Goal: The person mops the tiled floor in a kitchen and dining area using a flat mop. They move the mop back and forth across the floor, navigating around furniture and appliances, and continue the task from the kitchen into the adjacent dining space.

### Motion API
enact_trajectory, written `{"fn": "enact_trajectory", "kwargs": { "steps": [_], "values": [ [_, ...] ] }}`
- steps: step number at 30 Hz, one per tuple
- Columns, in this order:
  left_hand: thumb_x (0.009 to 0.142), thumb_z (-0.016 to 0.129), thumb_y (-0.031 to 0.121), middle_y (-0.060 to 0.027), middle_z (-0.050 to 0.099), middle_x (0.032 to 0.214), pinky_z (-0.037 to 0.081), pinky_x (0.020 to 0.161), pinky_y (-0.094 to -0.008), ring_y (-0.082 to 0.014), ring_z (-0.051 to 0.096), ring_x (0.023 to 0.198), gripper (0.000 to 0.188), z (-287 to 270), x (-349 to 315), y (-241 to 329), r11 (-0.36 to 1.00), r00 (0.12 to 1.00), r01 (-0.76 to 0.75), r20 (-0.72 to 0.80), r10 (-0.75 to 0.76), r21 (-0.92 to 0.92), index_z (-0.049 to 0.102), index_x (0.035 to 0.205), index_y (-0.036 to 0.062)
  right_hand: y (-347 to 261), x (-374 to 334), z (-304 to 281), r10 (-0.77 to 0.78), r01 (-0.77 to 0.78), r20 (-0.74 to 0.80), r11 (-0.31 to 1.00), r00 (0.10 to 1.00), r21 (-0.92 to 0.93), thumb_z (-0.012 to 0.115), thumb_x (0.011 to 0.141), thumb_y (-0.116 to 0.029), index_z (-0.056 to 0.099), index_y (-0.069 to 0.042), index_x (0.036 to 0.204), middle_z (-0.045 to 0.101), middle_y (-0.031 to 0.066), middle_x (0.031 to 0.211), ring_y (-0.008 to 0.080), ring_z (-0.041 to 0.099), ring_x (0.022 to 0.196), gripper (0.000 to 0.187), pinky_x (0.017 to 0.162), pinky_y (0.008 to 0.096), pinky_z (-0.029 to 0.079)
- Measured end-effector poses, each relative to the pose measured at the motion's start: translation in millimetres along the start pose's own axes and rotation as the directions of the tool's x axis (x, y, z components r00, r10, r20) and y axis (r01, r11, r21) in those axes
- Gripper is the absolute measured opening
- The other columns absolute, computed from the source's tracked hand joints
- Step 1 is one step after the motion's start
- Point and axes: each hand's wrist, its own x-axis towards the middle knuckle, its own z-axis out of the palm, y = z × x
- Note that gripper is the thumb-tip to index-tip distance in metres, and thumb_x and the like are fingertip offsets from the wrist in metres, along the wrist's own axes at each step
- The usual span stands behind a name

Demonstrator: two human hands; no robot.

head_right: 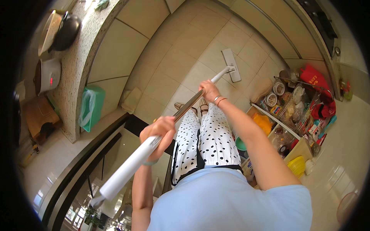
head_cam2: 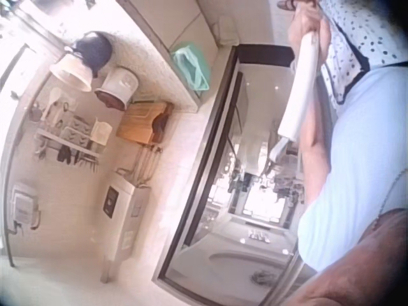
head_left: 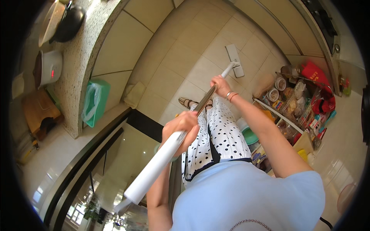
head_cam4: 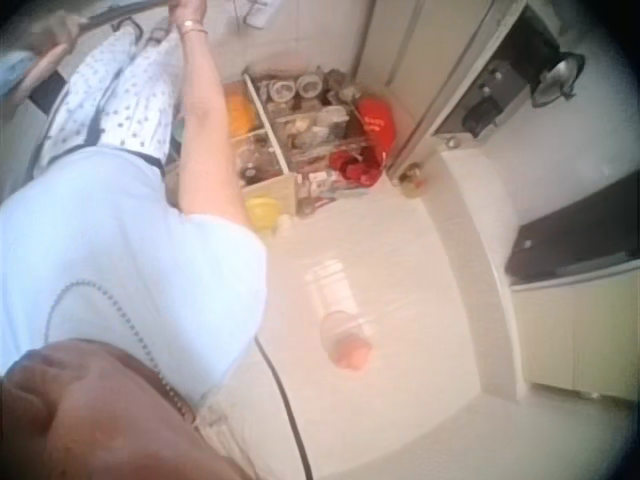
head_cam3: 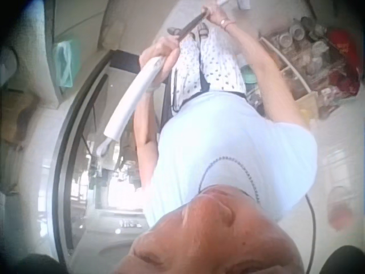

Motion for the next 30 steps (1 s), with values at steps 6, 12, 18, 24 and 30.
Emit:
{"fn": "enact_trajectory", "kwargs": {
  "steps": [6, 12, 18, 24, 30],
  "values": [
    [0.08, 0.06, -0.002, -0.009, 0.056, 0.067, 0.051, 0.082, -0.0483, -0.0225, 0.057, 0.066, 0.018, -68.3, -78.2, 74.0, 0.98, 0.983, 0.101, -0.166, -0.072, 0.172, 0.046, 0.071, 0.0041, -106.0, 20.5, 101.1, -0.12, 0.118, 0.007, 0.983, 0.993, 0.139, 0.063, 0.077, -0.014, 0.054, -0.013, 0.073, 0.057, 0.0056, 0.077, 0.0295, 0.053, 0.082, 0.01, 0.074, 0.0396, 0.046],
    [0.074, 0.064, -0.007, -0.0074, 0.059, 0.065, 0.054, 0.08, -0.0467, -0.0216, 0.06, 0.064, 0.02, -86.7, -129.0, 135.8, 0.948, 0.943, 0.158, -0.327, -0.062, 0.275, 0.049, 0.068, 0.0043, -206.9, 28.8, 133.7, -0.229, 0.138, 0.23, 0.926, 0.946, 0.352, 0.064, 0.079, -0.015, 0.056, -0.013, 0.075, 0.058, 0.0037, 0.08, 0.0279, 0.053, 0.087, 0.009, 0.072, 0.039, 0.047],
    [0.069, 0.072, -0.005, -0.0055, 0.059, 0.065, 0.055, 0.08, -0.0456, -0.021, 0.059, 0.061, 0.025, -78.8, -115.3, 140.7, 0.97, 0.942, 0.052, -0.335, 0.032, 0.238, 0.05, 0.066, 0.0051, -216.0, 47.3, 93.0, -0.293, 0.193, 0.405, 0.944, 0.866, 0.269, 0.063, 0.079, -0.012, 0.056, -0.012, 0.076, 0.058, 0.005, 0.079, 0.028, 0.054, 0.086, 0.007, 0.074, 0.0387, 0.048],
    [0.071, 0.062, -0.007, -0.0068, 0.059, 0.063, 0.054, 0.08, -0.0504, -0.0215, 0.059, 0.06, 0.018, -79.2, -76.6, 93.5, 0.977, 0.87, -0.13, -0.453, 0.195, 0.17, 0.049, 0.068, 0.0046, -171.5, 108.8, 57.1, -0.325, 0.281, 0.247, 0.939, 0.913, 0.198, 0.068, 0.075, -0.007, 0.055, -0.008, 0.074, 0.057, 0.0082, 0.074, 0.0316, 0.054, 0.079, 0.013, 0.072, 0.0404, 0.047],
    [0.07, 0.065, -0.013, -0.0058, 0.058, 0.069, 0.053, 0.085, -0.045, -0.0204, 0.059, 0.066, 0.022, -72.3, 2.8, 18.1, 0.976, 0.885, -0.158, -0.416, 0.206, 0.149, 0.052, 0.067, 0.0039, -106.0, 178.9, 15.7, -0.23, 0.219, 0.118, 0.971, 0.966, 0.095, 0.08, 0.074, -0.011, 0.053, -0.006, 0.08, 0.054, 0.0096, 0.078, 0.0295, 0.055, 0.083, 0.028, 0.075, 0.0404, 0.047]
  ]
}}
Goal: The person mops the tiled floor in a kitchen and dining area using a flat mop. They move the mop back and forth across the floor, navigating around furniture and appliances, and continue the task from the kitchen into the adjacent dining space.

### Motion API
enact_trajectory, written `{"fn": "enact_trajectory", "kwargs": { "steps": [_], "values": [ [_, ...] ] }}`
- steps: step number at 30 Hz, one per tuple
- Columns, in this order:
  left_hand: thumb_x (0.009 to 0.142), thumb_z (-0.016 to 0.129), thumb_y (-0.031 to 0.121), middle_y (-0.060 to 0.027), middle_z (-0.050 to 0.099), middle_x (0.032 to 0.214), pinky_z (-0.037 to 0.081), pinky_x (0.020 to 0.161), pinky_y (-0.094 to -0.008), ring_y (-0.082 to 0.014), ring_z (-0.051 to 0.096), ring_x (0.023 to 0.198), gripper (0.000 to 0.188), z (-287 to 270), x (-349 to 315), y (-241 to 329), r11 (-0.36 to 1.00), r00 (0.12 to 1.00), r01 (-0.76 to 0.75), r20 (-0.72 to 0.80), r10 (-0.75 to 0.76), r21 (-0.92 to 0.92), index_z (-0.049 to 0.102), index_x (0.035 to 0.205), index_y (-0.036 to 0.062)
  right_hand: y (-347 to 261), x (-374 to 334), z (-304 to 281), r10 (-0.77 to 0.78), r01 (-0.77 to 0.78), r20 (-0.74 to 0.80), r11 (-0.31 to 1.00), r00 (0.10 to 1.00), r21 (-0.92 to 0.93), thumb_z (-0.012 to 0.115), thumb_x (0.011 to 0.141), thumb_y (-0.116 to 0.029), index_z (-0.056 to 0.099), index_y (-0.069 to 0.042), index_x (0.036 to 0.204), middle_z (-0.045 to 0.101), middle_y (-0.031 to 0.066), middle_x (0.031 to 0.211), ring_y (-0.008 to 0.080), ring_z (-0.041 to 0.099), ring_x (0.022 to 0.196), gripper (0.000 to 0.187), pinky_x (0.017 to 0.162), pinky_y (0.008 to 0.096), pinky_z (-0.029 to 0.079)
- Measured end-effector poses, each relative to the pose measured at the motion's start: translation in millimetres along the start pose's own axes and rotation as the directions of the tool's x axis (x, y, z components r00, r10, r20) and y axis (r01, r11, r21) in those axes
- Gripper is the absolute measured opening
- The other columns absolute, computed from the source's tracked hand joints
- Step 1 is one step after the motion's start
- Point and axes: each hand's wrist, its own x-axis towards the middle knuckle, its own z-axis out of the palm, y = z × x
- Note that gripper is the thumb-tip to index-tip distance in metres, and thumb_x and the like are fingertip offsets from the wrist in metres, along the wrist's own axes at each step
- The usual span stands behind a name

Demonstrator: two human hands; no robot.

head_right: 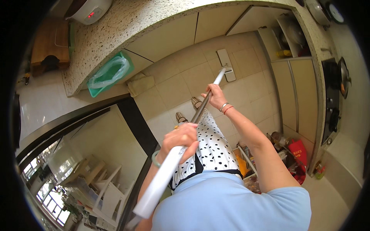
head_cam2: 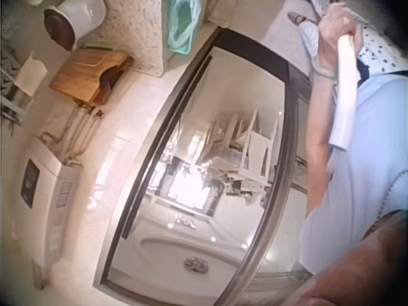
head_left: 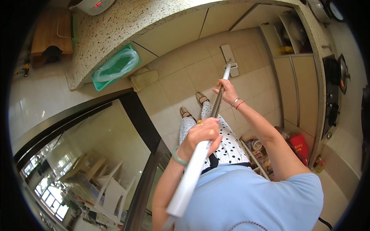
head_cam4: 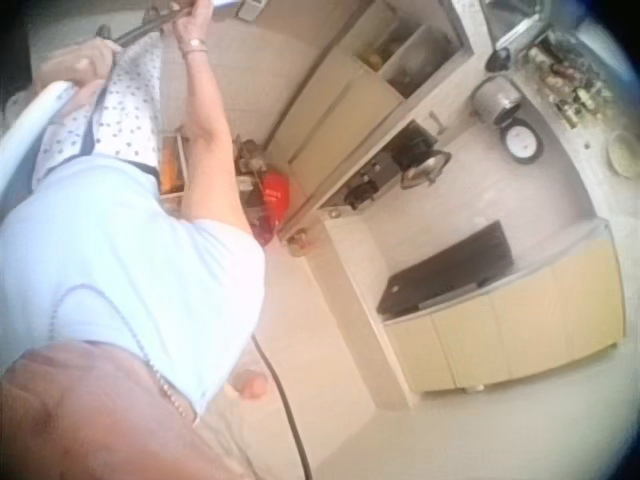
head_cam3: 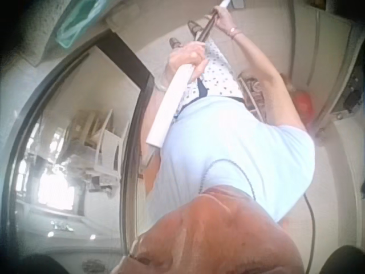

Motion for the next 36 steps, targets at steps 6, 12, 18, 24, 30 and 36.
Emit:
{"fn": "enact_trajectory", "kwargs": {
  "steps": [6, 12, 18, 24, 30, 36],
  "values": [
    [0.077, 0.059, -0.011, -0.0058, 0.058, 0.068, 0.051, 0.085, -0.0452, -0.0195, 0.058, 0.067, 0.02, -23.3, 19.0, 3.0, 0.996, 0.985, 0.087, -0.15, -0.088, -0.013, 0.051, 0.067, 0.0037, 0.9, 28.1, 28.4, 0.034, -0.033, -0.024, 0.998, 0.999, 0.051, 0.065, 0.084, -0.008, 0.053, -0.005, 0.077, 0.055, 0.0104, 0.079, 0.0302, 0.052, 0.084, 0.014, 0.078, 0.0409, 0.045],
    [0.079, 0.061, -0.009, -0.0078, 0.058, 0.07, 0.052, 0.085, -0.0476, -0.0211, 0.058, 0.066, 0.019, -34.9, -21.5, 38.7, 0.983, 0.889, 0.163, -0.443, -0.111, 0.08, 0.05, 0.07, 0.0032, -51.2, 49.6, 62.8, -0.096, 0.089, 0.326, 0.995, 0.941, 0.038, 0.061, 0.077, -0.004, 0.054, -0.007, 0.075, 0.055, 0.0105, 0.081, 0.0332, 0.05, 0.086, 0.007, 0.077, 0.0414, 0.045],
    [0.082, 0.058, -0.008, -0.0091, 0.059, 0.072, 0.052, 0.085, -0.0498, -0.0219, 0.058, 0.069, 0.018, -31.6, -58.4, 66.0, 0.972, 0.759, 0.203, -0.647, -0.077, 0.123, 0.048, 0.073, 0.0041, -92.2, 52.4, 97.8, -0.188, 0.183, 0.545, 0.981, 0.817, 0.064, 0.061, 0.076, -0.006, 0.057, -0.009, 0.077, 0.057, 0.0086, 0.085, 0.033, 0.051, 0.091, 0.005, 0.077, 0.0433, 0.047],
    [0.089, 0.056, -0.001, -0.0078, 0.057, 0.07, 0.05, 0.086, -0.0507, -0.0211, 0.057, 0.07, 0.016, -25.3, -85.4, 76.7, 0.959, 0.639, 0.242, -0.768, -0.046, 0.144, 0.044, 0.08, 0.0056, -113.7, 51.9, 121.7, -0.251, 0.29, 0.701, 0.955, 0.668, 0.066, 0.061, 0.078, -0.011, 0.06, -0.009, 0.08, 0.059, 0.0084, 0.087, 0.0313, 0.052, 0.095, 0.003, 0.074, 0.0455, 0.047],
    [0.093, 0.05, 0.003, -0.0065, 0.048, 0.067, 0.044, 0.093, -0.0497, -0.0189, 0.05, 0.07, 0.016, 4.0, -103.0, 90.4, 0.941, 0.441, 0.33, -0.894, -0.077, 0.082, 0.041, 0.08, 0.0074, -136.6, 44.4, 126.1, -0.237, 0.412, 0.859, 0.911, 0.453, 0.034, 0.063, 0.075, -0.014, 0.062, -0.01, 0.08, 0.062, 0.0064, 0.085, 0.0275, 0.055, 0.096, 0.006, 0.074, 0.0441, 0.049],
    [0.092, 0.051, 0.008, -0.0068, 0.047, 0.069, 0.044, 0.095, -0.0495, -0.0204, 0.051, 0.074, 0.016, 29.6, -129.0, 140.1, 0.896, 0.252, 0.443, -0.955, -0.156, -0.03, 0.041, 0.08, 0.0064, -143.7, -17.5, 137.7, -0.277, 0.482, 0.917, 0.869, 0.287, 0.112, 0.064, 0.077, -0.023, 0.064, -0.01, 0.081, 0.064, 0.0109, 0.09, 0.0293, 0.06, 0.098, 0.014, 0.076, 0.0484, 0.054]
  ]
}}
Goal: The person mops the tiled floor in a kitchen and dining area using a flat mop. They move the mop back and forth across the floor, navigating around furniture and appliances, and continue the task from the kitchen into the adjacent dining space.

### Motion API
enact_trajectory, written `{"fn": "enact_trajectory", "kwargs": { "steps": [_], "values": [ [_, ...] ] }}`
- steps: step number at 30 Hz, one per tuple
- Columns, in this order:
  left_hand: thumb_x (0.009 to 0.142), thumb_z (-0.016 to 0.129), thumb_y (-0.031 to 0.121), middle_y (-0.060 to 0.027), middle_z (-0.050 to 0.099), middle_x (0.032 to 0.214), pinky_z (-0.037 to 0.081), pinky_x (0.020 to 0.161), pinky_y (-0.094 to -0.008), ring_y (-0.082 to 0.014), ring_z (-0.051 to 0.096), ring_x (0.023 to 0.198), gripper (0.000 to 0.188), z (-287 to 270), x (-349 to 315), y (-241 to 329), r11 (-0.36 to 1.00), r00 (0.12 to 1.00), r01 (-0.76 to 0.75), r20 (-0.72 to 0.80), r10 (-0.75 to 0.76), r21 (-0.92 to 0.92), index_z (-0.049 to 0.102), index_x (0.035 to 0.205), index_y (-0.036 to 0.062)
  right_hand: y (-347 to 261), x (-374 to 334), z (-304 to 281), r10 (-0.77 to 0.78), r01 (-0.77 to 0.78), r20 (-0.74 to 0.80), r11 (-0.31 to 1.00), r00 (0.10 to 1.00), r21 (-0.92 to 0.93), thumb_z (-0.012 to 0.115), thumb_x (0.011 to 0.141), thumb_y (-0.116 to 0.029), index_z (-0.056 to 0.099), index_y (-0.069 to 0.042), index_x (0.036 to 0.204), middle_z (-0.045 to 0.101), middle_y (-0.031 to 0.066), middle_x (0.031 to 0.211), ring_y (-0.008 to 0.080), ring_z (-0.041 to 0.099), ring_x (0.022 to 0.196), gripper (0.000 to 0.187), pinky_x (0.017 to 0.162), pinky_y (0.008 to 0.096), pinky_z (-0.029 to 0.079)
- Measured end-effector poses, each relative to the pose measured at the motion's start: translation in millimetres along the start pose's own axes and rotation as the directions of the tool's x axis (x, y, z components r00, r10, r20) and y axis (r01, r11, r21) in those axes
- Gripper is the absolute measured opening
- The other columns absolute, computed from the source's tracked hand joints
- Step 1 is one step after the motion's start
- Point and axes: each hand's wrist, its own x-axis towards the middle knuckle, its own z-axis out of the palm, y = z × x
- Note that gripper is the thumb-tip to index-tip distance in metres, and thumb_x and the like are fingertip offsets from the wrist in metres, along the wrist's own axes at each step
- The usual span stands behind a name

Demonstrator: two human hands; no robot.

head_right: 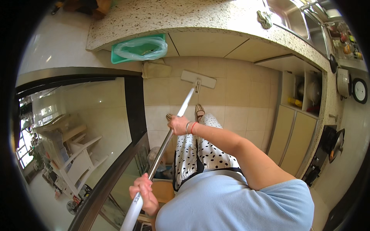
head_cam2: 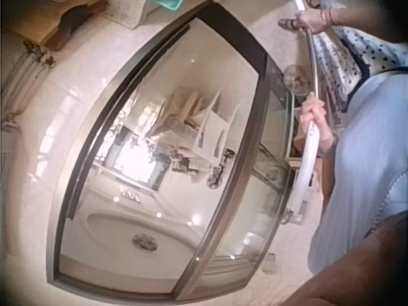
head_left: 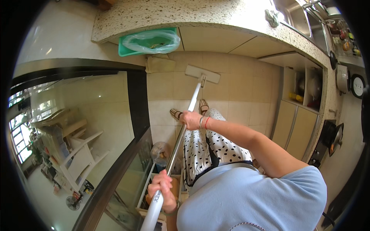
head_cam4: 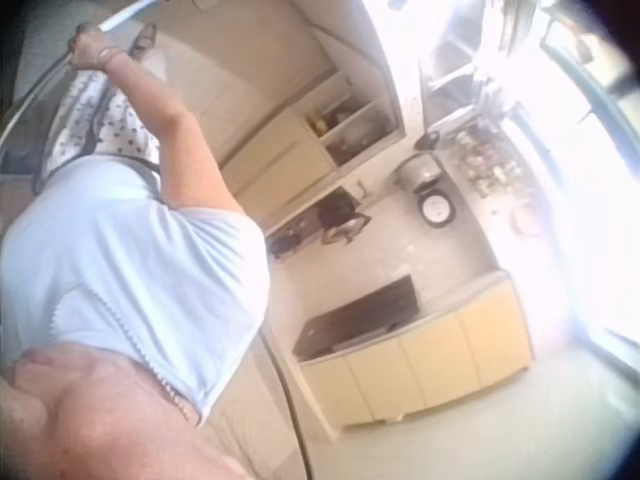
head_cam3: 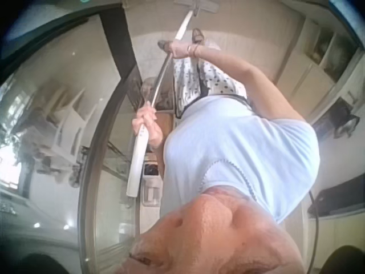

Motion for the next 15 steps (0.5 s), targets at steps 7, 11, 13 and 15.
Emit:
{"fn": "enact_trajectory", "kwargs": {
  "steps": [7, 11, 13, 15],
  "values": [
    [0.09, 0.055, 0.004, -0.0093, 0.054, 0.07, 0.049, 0.089, -0.0492, -0.0209, 0.055, 0.069, 0.014, -17.3, -3.2, 18.0, 0.996, 0.996, -0.085, -0.011, 0.085, -0.037, 0.043, 0.084, 0.0054, -46.2, -12.1, -21.2, 0.042, -0.045, 0.24, 0.999, 0.97, 0.004, 0.063, 0.079, -0.026, 0.064, -0.007, 0.085, 0.063, 0.0151, 0.098, 0.0343, 0.062, 0.099, 0.019, 0.079, 0.0464, 0.054],
    [0.091, 0.052, 0.008, -0.0075, 0.048, 0.071, 0.045, 0.095, -0.0518, -0.0196, 0.05, 0.071, 0.014, -2.2, 17.8, 12.7, 0.981, 0.984, -0.167, 0.049, 0.173, -0.1, 0.04, 0.083, 0.0081, -27.8, -0.9, -44.1, 0.018, -0.016, 0.179, 1.0, 0.984, -0.014, 0.06, 0.081, -0.024, 0.063, -0.007, 0.089, 0.062, 0.0176, 0.1, 0.0363, 0.063, 0.095, 0.019, 0.078, 0.0462, 0.054],
    [0.09, 0.053, 0.008, -0.0078, 0.049, 0.072, 0.045, 0.097, -0.0522, -0.0198, 0.051, 0.072, 0.015, 0.9, 23.5, 4.8, 0.98, 0.986, -0.154, 0.041, 0.16, -0.126, 0.041, 0.083, 0.0084, -23.3, 10.3, -60.4, 0.016, -0.01, 0.157, 0.999, 0.987, -0.036, 0.06, 0.081, -0.024, 0.064, -0.008, 0.087, 0.062, 0.0173, 0.098, 0.0357, 0.063, 0.094, 0.018, 0.079, 0.0463, 0.054],
    [0.09, 0.054, 0.007, -0.0078, 0.049, 0.072, 0.044, 0.097, -0.0522, -0.02, 0.051, 0.074, 0.016, 8.4, 27.8, -12.0, 0.978, 0.986, -0.163, 0.016, 0.167, -0.129, 0.04, 0.083, 0.0082, -8.7, 25.2, -70.9, 0.02, -0.011, 0.139, 0.998, 0.99, -0.068, 0.06, 0.078, -0.018, 0.062, -0.007, 0.083, 0.062, 0.0164, 0.094, 0.0345, 0.062, 0.093, 0.012, 0.079, 0.0448, 0.053]
  ]
}}
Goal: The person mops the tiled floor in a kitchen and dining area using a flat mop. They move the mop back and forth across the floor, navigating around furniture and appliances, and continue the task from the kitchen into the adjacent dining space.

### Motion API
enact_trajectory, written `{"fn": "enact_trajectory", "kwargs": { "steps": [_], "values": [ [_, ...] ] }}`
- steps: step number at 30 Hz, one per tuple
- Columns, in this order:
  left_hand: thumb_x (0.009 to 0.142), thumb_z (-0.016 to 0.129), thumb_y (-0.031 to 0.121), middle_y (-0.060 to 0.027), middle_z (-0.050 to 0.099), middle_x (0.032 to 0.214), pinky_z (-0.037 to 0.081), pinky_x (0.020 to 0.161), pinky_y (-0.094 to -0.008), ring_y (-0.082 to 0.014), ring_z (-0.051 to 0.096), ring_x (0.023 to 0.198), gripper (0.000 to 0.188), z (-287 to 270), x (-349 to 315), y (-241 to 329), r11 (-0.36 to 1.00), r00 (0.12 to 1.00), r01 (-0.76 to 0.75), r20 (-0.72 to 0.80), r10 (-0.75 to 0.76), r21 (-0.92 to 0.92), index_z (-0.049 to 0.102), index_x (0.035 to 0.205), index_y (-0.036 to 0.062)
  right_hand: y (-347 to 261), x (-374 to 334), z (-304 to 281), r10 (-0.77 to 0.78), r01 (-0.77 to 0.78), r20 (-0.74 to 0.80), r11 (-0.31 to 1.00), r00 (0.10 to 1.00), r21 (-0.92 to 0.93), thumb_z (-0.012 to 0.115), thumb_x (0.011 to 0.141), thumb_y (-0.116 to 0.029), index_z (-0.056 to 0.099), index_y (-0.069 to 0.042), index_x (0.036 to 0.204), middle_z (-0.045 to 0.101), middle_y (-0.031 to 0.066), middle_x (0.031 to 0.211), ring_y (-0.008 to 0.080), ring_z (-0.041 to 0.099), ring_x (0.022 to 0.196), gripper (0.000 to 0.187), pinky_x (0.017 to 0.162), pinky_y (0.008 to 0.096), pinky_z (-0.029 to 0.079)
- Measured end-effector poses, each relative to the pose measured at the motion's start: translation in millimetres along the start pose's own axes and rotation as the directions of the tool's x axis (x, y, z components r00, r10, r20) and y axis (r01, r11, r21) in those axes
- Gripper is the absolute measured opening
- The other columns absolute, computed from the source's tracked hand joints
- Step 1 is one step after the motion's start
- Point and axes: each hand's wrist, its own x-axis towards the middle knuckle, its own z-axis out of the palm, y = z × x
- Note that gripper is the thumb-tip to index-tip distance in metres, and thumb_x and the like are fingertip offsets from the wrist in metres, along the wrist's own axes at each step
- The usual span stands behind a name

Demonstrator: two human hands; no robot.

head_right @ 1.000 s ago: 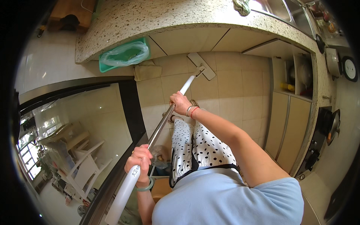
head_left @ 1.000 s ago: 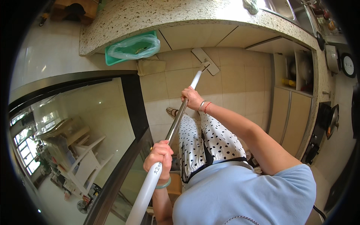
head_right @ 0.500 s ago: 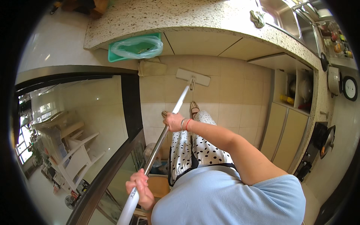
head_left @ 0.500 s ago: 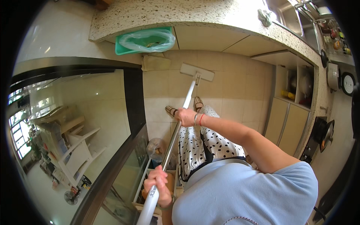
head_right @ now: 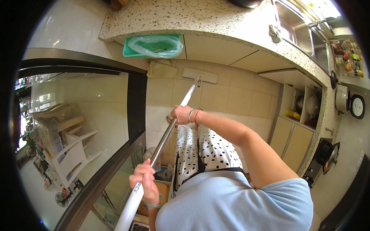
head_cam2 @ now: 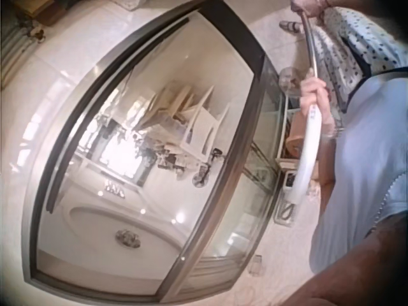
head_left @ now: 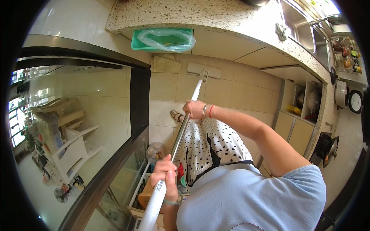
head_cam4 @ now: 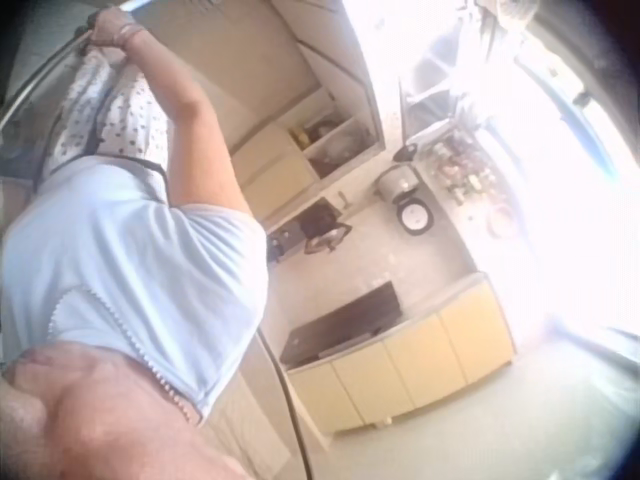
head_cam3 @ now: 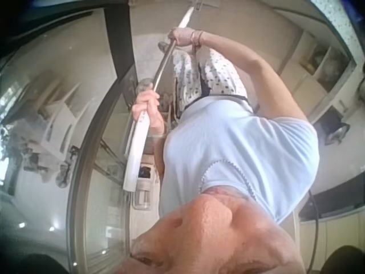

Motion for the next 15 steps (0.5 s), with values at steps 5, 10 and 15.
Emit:
{"fn": "enact_trajectory", "kwargs": {
  "steps": [5, 10, 15],
  "values": [
    [0.09, 0.053, 0.006, -0.0081, 0.05, 0.075, 0.043, 0.1, -0.052, -0.0208, 0.053, 0.078, 0.015, 11.6, 1.3, -43.0, 1.0, 0.998, -0.004, -0.064, 0.003, -0.016, 0.04, 0.083, 0.0079, 38.9, 36.0, -11.1, 0.01, -0.01, -0.001, 0.987, 1.0, -0.162, 0.061, 0.082, -0.024, 0.063, -0.009, 0.085, 0.062, 0.0122, 0.097, 0.0302, 0.06, 0.1, 0.015, 0.081, 0.0463, 0.051],
    [0.092, 0.051, 0.004, -0.0085, 0.05, 0.076, 0.042, 0.1, -0.0516, -0.0203, 0.051, 0.078, 0.016, 9.8, 5.9, -63.1, 1.0, 0.996, 0.016, -0.093, -0.018, -0.015, 0.038, 0.082, 0.0064, 43.7, 44.4, -8.2, 0.044, -0.046, -0.028, 0.994, 0.999, -0.097, 0.061, 0.08, -0.021, 0.063, -0.011, 0.084, 0.063, 0.0075, 0.089, 0.0264, 0.054, 0.106, 0.011, 0.083, 0.049, 0.048],
    [0.094, 0.049, 0.001, -0.0108, 0.052, 0.075, 0.044, 0.098, -0.0508, -0.0189, 0.05, 0.074, 0.018, 2.5, -19.7, -52.3, 0.992, 0.986, 0.118, -0.12, -0.112, 0.045, 0.037, 0.081, 0.0057, 44.1, 36.3, 26.4, 0.016, -0.019, -0.06, 0.999, 0.998, -0.049, 0.061, 0.078, -0.021, 0.064, -0.012, 0.085, 0.063, 0.0064, 0.089, 0.0266, 0.055, 0.103, 0.011, 0.077, 0.0489, 0.05]
  ]
}}
